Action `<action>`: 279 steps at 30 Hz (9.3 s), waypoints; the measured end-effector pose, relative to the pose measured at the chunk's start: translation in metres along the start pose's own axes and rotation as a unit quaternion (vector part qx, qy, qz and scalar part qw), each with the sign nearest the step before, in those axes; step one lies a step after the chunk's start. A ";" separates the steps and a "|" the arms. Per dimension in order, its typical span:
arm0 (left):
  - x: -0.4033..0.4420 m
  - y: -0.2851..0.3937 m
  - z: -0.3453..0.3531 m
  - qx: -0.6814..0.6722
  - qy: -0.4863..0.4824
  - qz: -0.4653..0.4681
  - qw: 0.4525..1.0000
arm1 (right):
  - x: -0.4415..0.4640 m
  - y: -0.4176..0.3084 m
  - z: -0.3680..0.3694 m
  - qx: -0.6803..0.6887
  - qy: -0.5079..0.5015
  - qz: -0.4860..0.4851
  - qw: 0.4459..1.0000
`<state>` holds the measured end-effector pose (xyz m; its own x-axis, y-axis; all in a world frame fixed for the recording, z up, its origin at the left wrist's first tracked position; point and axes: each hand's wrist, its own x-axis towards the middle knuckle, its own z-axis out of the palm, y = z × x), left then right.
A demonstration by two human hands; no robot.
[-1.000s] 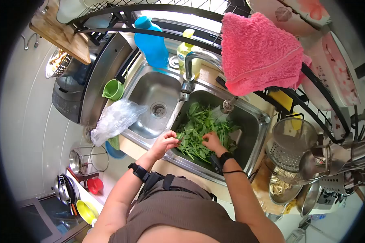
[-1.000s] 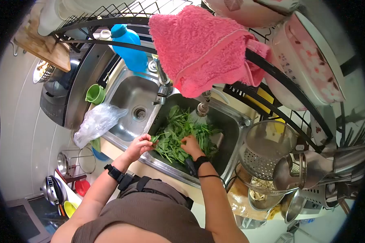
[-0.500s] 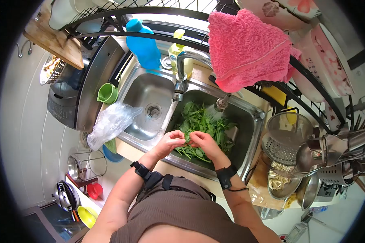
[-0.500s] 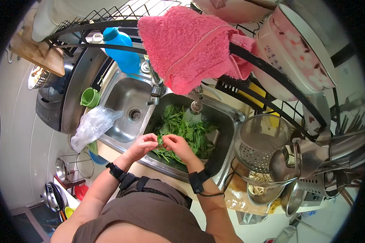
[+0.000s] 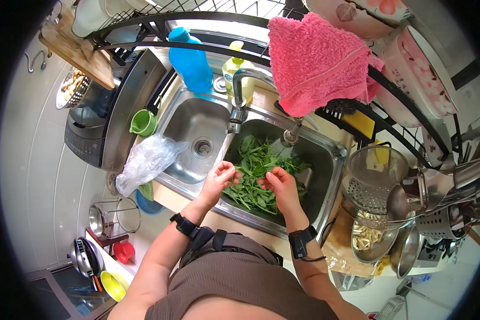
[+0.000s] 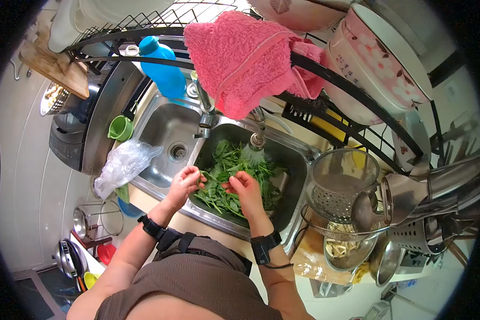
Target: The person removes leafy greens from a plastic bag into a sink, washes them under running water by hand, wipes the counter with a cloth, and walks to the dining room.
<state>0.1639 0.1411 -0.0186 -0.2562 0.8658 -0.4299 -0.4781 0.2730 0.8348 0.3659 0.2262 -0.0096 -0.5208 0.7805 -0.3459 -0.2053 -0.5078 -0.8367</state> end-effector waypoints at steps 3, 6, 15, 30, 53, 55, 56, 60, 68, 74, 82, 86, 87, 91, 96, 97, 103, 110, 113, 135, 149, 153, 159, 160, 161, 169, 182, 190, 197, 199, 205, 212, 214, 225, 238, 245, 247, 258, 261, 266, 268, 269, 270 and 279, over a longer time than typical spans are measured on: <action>0.001 0.006 0.006 -0.026 0.006 -0.021 0.999 | -0.004 -0.001 0.000 -0.015 -0.009 -0.003 1.000; 0.000 0.010 0.020 0.043 -0.047 0.002 0.998 | -0.007 -0.003 0.006 -0.035 -0.014 0.004 0.999; 0.006 0.009 0.035 0.076 -0.093 0.043 0.992 | -0.006 0.010 0.006 -0.094 -0.031 -0.049 0.994; 0.001 0.012 0.037 0.070 -0.120 0.057 0.989 | -0.001 0.006 0.011 -0.050 -0.023 0.001 0.998; -0.020 0.027 0.027 -0.017 -0.187 -0.075 0.979 | -0.011 0.014 0.016 -0.070 -0.002 -0.021 0.997; -0.027 0.035 0.032 0.064 -0.210 -0.076 0.973 | -0.012 0.013 0.022 -0.063 0.023 -0.051 0.996; -0.027 0.032 0.031 0.084 -0.225 -0.038 0.970 | -0.013 0.010 0.022 -0.092 0.034 -0.070 0.993; -0.033 0.046 0.028 0.160 -0.279 0.018 0.947 | -0.026 -0.002 0.039 -0.133 0.121 -0.122 0.976; -0.012 0.044 0.000 0.202 -0.311 -0.004 0.929 | -0.048 -0.009 0.054 -0.083 0.194 -0.133 0.969; -0.003 0.057 -0.009 -0.075 -0.290 -0.208 0.931 | -0.061 0.008 0.066 -0.098 0.242 -0.080 0.962; 0.007 0.045 -0.012 -0.175 -0.277 -0.244 0.913 | -0.087 0.033 0.107 -0.210 0.160 -0.039 0.964; 0.009 0.044 -0.013 -0.167 -0.248 -0.238 0.924 | -0.095 0.029 0.113 -0.151 0.215 -0.058 0.963; 0.007 0.045 -0.013 -0.167 -0.249 -0.240 0.923 | -0.099 0.028 0.114 -0.112 0.227 -0.064 0.965; 0.002 0.047 -0.008 -0.155 -0.254 -0.225 0.928 | -0.107 0.025 0.099 -0.084 0.223 -0.051 0.970; -0.006 0.047 0.004 -0.146 -0.247 -0.194 0.938 | -0.103 0.024 0.074 -0.133 0.325 -0.116 0.929; -0.008 0.046 0.008 -0.146 -0.239 -0.189 0.941 | -0.103 0.022 0.068 -0.191 0.349 -0.148 0.905; -0.018 0.023 0.048 -0.146 -0.244 -0.149 0.947 | -0.105 -0.009 0.053 -0.288 0.217 -0.150 0.921; -0.034 0.006 0.088 0.012 -0.200 -0.058 0.978 | -0.113 -0.009 -0.013 -0.312 0.163 -0.153 0.923; -0.036 0.004 0.098 0.154 -0.188 -0.032 0.969 | -0.116 -0.017 -0.038 -0.310 0.129 -0.158 0.929; -0.054 -0.005 0.119 -0.023 -0.196 -0.176 0.964 | -0.138 -0.019 -0.046 -0.051 0.009 -0.067 0.996; -0.049 -0.001 0.104 0.092 -0.191 -0.128 0.969 | -0.132 0.000 -0.050 0.124 0.046 -0.019 0.991; -0.039 -0.014 0.079 0.135 -0.185 -0.128 0.965 | -0.148 -0.011 -0.066 0.202 0.025 -0.045 0.978; -0.030 -0.036 0.033 0.122 -0.122 -0.167 0.971 | -0.211 -0.024 -0.095 0.227 0.091 -0.098 0.965; -0.028 -0.042 0.024 0.114 -0.118 -0.165 0.973 | -0.227 -0.021 -0.105 0.225 0.096 -0.109 0.963; -0.024 -0.047 0.017 0.106 -0.117 -0.166 0.973 | -0.243 -0.019 -0.114 0.224 0.128 -0.132 0.957; -0.007 -0.066 0.005 0.114 -0.114 -0.181 0.970 | -0.420 -0.027 -0.195 0.010 0.490 -0.193 0.850; -0.022 -0.055 0.050 0.198 -0.154 -0.147 0.957 | -0.525 0.068 -0.430 -0.419 0.680 0.064 0.599; -0.011 -0.025 0.006 0.215 -0.115 -0.152 0.958 | -0.428 0.033 -0.286 -0.202 0.377 0.104 0.898; 0.071 -0.014 0.031 0.282 -0.132 -0.146 0.939 | -0.356 0.024 -0.206 -0.216 0.236 0.108 0.941; 0.101 -0.024 0.040 0.392 -0.195 -0.140 0.888 | -0.354 0.024 -0.196 -0.251 0.237 0.121 0.931; 0.137 -0.102 0.072 0.722 -0.312 0.086 0.611 | -0.368 0.042 -0.162 -0.238 0.294 0.132 0.916; 0.154 -0.152 0.093 0.743 -0.325 0.076 0.580 | -0.381 0.059 -0.130 -0.262 0.334 0.154 0.892; 0.156 -0.157 0.093 0.723 -0.313 0.098 0.608 | -0.372 0.050 -0.118 -0.259 0.337 0.157 0.891; 0.069 -0.069 0.124 0.545 -0.337 0.123 0.758 | -0.170 0.000 -0.076 -0.367 0.239 -0.105 0.893; -0.016 -0.048 0.091 0.638 -0.386 0.385 0.544 | -0.119 0.035 -0.056 -0.664 0.071 -0.156 0.728; -0.035 -0.037 0.088 0.582 -0.390 0.450 0.553 | -0.135 0.041 -0.076 -0.022 0.185 0.025 0.982; -0.025 -0.038 0.078 0.571 -0.355 0.415 0.613 | -0.160 0.020 -0.081 0.036 0.248 -0.030 0.968; 0.073 -0.053 0.032 0.580 -0.153 0.208 0.773 | -0.412 0.032 -0.253 -0.200 0.649 -0.101 0.727; 0.065 -0.061 0.021 0.573 -0.158 0.113 0.796 | -0.455 0.045 -0.326 -0.276 0.685 -0.060 0.672; 0.048 -0.058 0.014 0.585 -0.156 0.081 0.791 | -0.496 0.073 -0.422 -0.422 0.699 0.068 0.574; 0.049 -0.053 0.008 0.568 -0.151 0.093 0.803 | -0.506 0.086 -0.445 -0.490 0.705 0.052 0.510; 0.053 -0.051 0.005 0.562 -0.140 0.108 0.808 | -0.498 0.077 -0.432 -0.495 0.715 0.050 0.491; 0.054 -0.044 0.005 0.531 -0.132 0.107 0.830 | -0.488 0.072 -0.415 -0.503 0.741 0.046 0.442; 0.077 0.048 0.078 0.340 -0.126 0.202 0.910 | -0.408 0.127 -0.331 -0.152 0.730 -0.097 0.660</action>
<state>0.1865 0.2534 0.0149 -0.0533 0.9984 -0.0196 0.2645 0.0330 0.9638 0.8268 -0.0356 -0.1150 0.8884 0.4531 -0.0744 0.1405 -0.4226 -0.8954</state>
